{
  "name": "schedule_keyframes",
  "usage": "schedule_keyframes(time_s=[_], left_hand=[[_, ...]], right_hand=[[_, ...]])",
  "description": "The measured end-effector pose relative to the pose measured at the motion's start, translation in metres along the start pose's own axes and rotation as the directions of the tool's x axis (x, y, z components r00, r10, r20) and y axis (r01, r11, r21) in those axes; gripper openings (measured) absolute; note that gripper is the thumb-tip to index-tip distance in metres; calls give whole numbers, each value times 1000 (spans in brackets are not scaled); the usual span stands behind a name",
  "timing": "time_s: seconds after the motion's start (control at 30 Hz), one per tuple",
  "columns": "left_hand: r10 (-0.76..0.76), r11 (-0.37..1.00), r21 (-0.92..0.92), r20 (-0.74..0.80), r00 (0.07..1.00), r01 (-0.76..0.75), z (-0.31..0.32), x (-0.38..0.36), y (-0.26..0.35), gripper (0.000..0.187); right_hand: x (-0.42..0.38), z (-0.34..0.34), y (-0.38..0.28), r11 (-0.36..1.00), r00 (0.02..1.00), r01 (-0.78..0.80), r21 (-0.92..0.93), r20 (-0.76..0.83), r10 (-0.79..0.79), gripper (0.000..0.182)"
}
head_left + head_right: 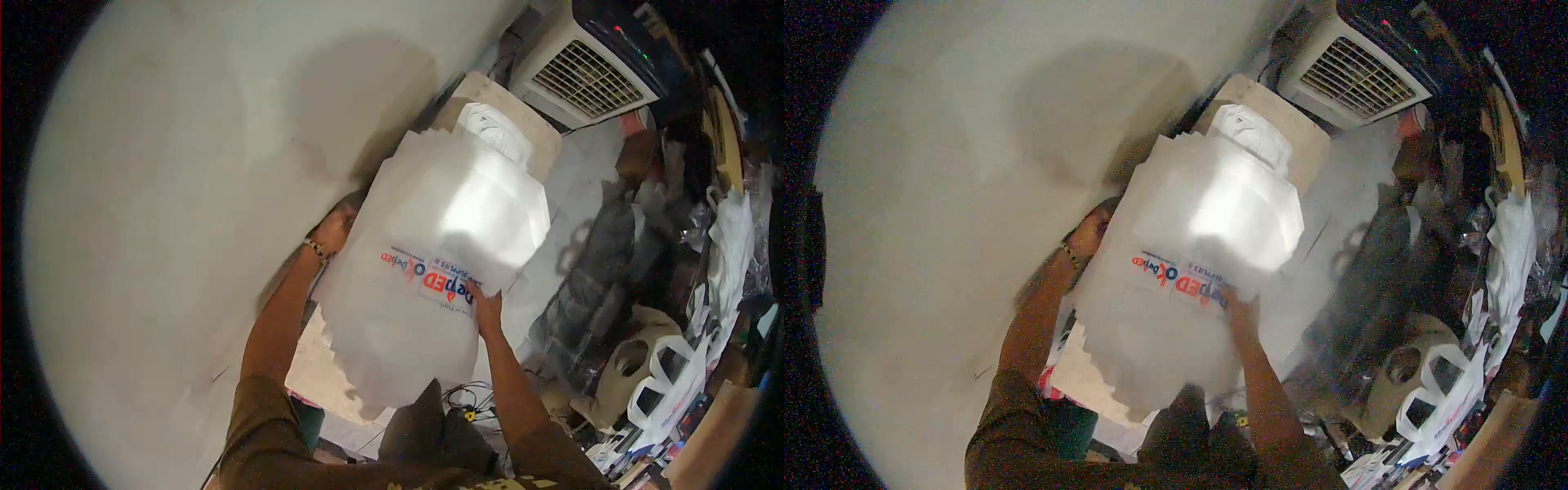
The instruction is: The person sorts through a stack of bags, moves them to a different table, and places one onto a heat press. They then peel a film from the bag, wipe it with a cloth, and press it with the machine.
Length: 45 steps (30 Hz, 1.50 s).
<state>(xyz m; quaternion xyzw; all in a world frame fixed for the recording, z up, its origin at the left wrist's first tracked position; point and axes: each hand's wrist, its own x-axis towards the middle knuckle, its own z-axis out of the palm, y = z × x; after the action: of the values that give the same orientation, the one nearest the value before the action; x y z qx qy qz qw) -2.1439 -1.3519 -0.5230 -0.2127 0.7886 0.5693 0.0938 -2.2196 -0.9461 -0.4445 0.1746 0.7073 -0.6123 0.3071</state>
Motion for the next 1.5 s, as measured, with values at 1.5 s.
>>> schedule_keyframes(time_s=[1.5], left_hand=[[-140, 953, 144, -571, 809, 267, 262, -200, 420, 13]], right_hand=[[-19, -17, -248, 726, -44, -451, -519, 826, 562, 49]])
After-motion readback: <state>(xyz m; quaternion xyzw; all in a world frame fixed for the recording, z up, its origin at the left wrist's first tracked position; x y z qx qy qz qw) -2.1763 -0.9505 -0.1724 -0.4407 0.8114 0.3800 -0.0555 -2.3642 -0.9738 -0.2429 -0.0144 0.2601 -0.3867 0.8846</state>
